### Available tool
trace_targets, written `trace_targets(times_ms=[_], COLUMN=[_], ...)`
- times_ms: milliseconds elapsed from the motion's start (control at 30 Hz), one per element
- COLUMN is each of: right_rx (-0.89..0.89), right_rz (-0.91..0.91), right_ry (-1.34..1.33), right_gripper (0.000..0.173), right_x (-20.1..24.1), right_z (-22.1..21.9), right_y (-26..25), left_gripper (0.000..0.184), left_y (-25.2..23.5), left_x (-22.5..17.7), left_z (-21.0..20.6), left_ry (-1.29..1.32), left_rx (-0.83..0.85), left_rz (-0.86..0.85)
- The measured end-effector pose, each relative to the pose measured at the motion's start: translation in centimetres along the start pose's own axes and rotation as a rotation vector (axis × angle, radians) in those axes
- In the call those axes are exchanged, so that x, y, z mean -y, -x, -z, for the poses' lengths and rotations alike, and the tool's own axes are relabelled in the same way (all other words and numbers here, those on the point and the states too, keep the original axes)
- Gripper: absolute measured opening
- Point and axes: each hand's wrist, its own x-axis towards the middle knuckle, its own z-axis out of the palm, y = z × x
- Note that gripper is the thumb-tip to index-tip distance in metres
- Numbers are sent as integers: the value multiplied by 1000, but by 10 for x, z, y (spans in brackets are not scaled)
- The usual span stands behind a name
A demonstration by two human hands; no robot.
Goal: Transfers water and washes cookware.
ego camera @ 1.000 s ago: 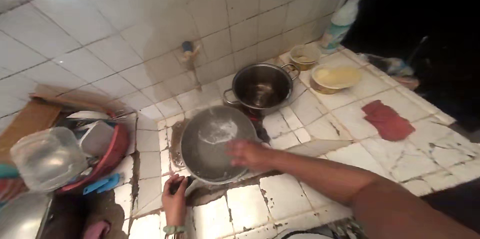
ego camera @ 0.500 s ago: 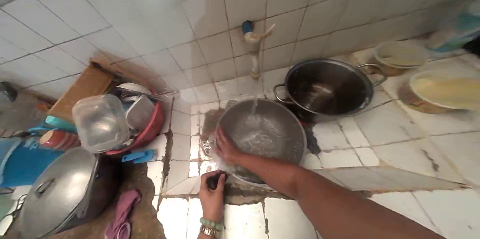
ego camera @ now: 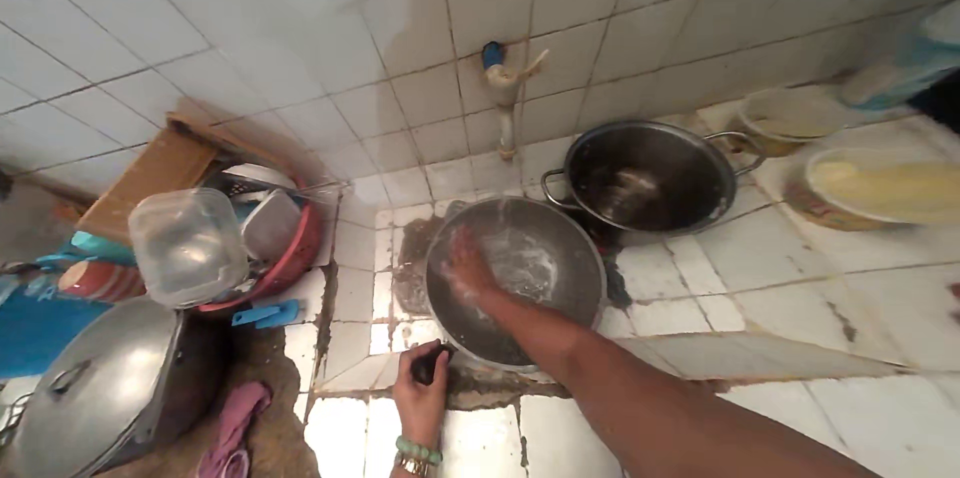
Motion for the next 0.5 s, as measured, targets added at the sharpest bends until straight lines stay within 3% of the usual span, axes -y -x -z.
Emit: trace_targets(times_ms=[67,133,200,267,367,433,500], right_rx=[196,477,706,770,510,214,-27], right_rz=[165,287,363,325,109,70,-13], right_ry=[-95,-160,-65,214,391,358,174], right_gripper=[66,58,54,56,73,81,79], right_x=[18,13,-23,-70,-111,-118,-85], right_z=[-4,23,63,109,147,120,73], right_y=[41,87,115,114,65,28,7], left_gripper=[28,27,27,28,29,28,29], left_y=[2,3,2,-1,-2,-6,-18], left_x=[-1,-2,-3,-2,-1,-9,-26], left_z=[-2,-3,-4,-3,-6,-10,-8], left_ry=[-21,-22,-14,4,91,138,130], left_rx=[-10,-17,-16,-8,-7,-22,-48], left_rz=[-40,-49,-44,-52,-74,-138,-299])
